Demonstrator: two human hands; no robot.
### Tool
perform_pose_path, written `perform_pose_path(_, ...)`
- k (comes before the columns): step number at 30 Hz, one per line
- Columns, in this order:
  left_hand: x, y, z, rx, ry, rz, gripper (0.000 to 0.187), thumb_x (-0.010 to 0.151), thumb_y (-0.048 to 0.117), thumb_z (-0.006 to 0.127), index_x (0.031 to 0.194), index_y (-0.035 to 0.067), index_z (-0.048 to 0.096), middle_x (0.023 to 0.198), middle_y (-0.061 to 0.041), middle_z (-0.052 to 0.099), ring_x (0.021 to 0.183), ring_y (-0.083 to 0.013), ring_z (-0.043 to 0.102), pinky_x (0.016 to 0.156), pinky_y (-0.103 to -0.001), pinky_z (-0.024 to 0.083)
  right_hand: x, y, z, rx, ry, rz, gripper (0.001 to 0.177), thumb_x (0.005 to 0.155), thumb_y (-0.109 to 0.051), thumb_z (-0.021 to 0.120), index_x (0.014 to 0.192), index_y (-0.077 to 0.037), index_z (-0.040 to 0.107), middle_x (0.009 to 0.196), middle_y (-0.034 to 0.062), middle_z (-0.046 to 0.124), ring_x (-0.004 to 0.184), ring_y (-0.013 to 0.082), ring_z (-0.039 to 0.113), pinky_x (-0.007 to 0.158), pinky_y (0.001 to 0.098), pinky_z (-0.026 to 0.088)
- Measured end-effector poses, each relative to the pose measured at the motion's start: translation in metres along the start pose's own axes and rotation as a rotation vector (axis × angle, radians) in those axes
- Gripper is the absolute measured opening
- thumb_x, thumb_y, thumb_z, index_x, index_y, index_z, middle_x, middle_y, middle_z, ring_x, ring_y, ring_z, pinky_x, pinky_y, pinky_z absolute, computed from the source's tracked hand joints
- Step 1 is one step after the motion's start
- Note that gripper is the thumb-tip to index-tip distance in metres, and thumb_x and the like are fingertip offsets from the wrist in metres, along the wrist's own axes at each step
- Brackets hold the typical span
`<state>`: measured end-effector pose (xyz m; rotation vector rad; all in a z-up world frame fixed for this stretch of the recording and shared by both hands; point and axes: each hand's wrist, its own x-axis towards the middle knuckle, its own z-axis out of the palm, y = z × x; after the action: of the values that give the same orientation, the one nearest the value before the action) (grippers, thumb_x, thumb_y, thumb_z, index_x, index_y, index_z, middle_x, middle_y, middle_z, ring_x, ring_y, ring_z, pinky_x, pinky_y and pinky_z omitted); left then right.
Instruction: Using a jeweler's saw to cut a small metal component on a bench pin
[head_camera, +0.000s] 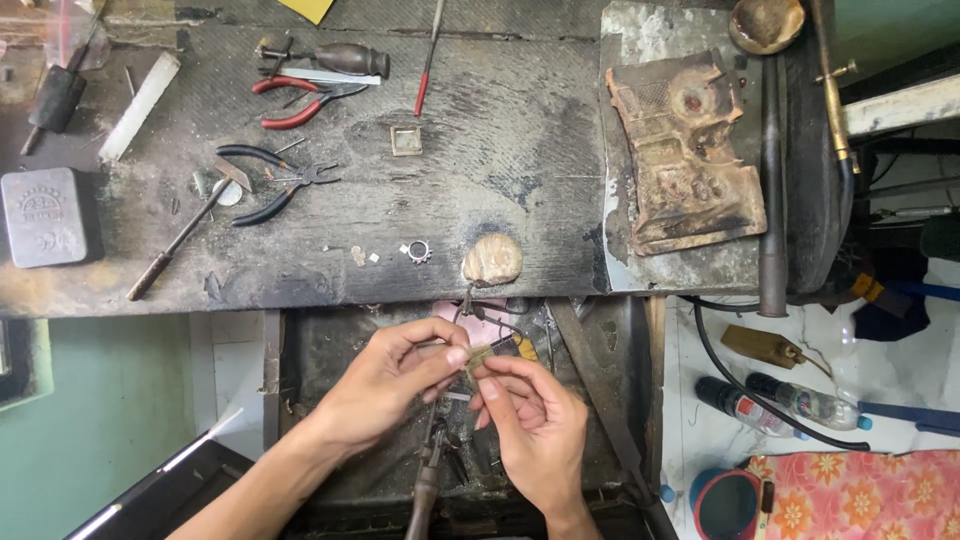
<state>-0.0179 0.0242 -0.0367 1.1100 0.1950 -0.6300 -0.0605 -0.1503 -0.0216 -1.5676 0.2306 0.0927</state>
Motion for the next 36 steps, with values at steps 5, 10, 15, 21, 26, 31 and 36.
perform_pose_path(5,-0.026,-0.02,-0.032,-0.076,-0.092,-0.045,0.016,0.099,0.016,0.066,0.095,0.001,0.065,0.071,-0.002,0.05,0.06,-0.0089,0.043,0.053,-0.022,0.031,-0.039,0.01,-0.022,-0.317,-0.167,0.049,0.02,0.089,-0.024,0.067,0.096,-0.006,0.073,0.058,0.0028,0.074,0.044,0.0118,0.068,0.04,0.0252,0.056)
perform_pose_path(10,-0.065,-0.046,-0.06,0.055,-0.056,0.027,0.018,0.101,0.018,0.063,0.094,0.002,0.065,0.081,-0.005,0.055,0.064,-0.0117,0.047,0.059,-0.025,0.038,-0.079,0.012,-0.011,0.237,-0.392,0.881,0.126,0.067,-0.028,0.091,0.162,-0.035,0.009,0.09,0.026,0.08,0.062,0.0207,0.075,0.052,0.0168,0.053)
perform_pose_path(15,-0.09,-0.081,-0.063,0.558,0.181,-0.046,0.014,0.103,0.018,0.054,0.096,0.009,0.063,0.069,-0.001,0.062,0.063,-0.011,0.055,0.064,-0.026,0.05,-0.07,-0.034,0.023,0.32,-0.25,0.66,0.103,0.074,-0.005,0.079,0.159,-0.025,0.023,0.081,0.0255,0.084,0.058,0.0248,0.079,0.062,0.0284,0.066)
perform_pose_path(21,-0.105,-0.127,-0.082,0.809,0.234,0.123,0.014,0.102,0.011,0.045,0.103,0.009,0.059,0.086,-0.003,0.068,0.072,-0.0128,0.066,0.065,-0.026,0.06,-0.085,0.007,-0.004,0.203,-0.311,0.36,0.043,0.083,-0.011,0.068,0.123,0.001,0.059,0.061,0.0213,0.076,0.042,0.0197,0.065,0.04,0.0248,0.049)
perform_pose_path(26,-0.106,-0.101,-0.076,0.576,0.405,0.22,0.013,0.102,0.007,0.048,0.104,0.002,0.061,0.09,-0.009,0.069,0.072,-0.0152,0.069,0.07,-0.029,0.06,-0.081,0.027,-0.038,-0.092,-0.453,-0.007,0.025,0.084,-0.006,0.064,0.109,-0.003,0.068,0.081,0.0125,0.081,0.063,0.0178,0.074,0.061,0.0282,0.06)
perform_pose_path(31,-0.109,-0.092,-0.082,0.192,0.495,0.352,0.014,0.108,0.01,0.045,0.101,-0.001,0.051,0.105,-0.017,0.058,0.073,-0.022,0.065,0.071,-0.031,0.057,-0.1,0.072,-0.071,-0.496,-0.507,-0.395,0.034,0.09,0.005,0.059,0.121,-0.003,0.07,0.094,0.011,0.072,0.076,0.0235,0.069,0.075,0.0316,0.055)
perform_pose_path(36,-0.119,-0.087,-0.079,-0.027,0.603,0.438,0.012,0.111,0.012,0.045,0.107,0.002,0.049,0.103,-0.015,0.058,0.076,-0.0219,0.061,0.066,-0.035,0.059,-0.13,0.117,-0.097,-0.725,-0.332,-0.411,0.036,0.084,0.002,0.059,0.119,-0.004,0.066,0.095,0.0101,0.078,0.085,0.017,0.08,0.08,0.0307,0.062)
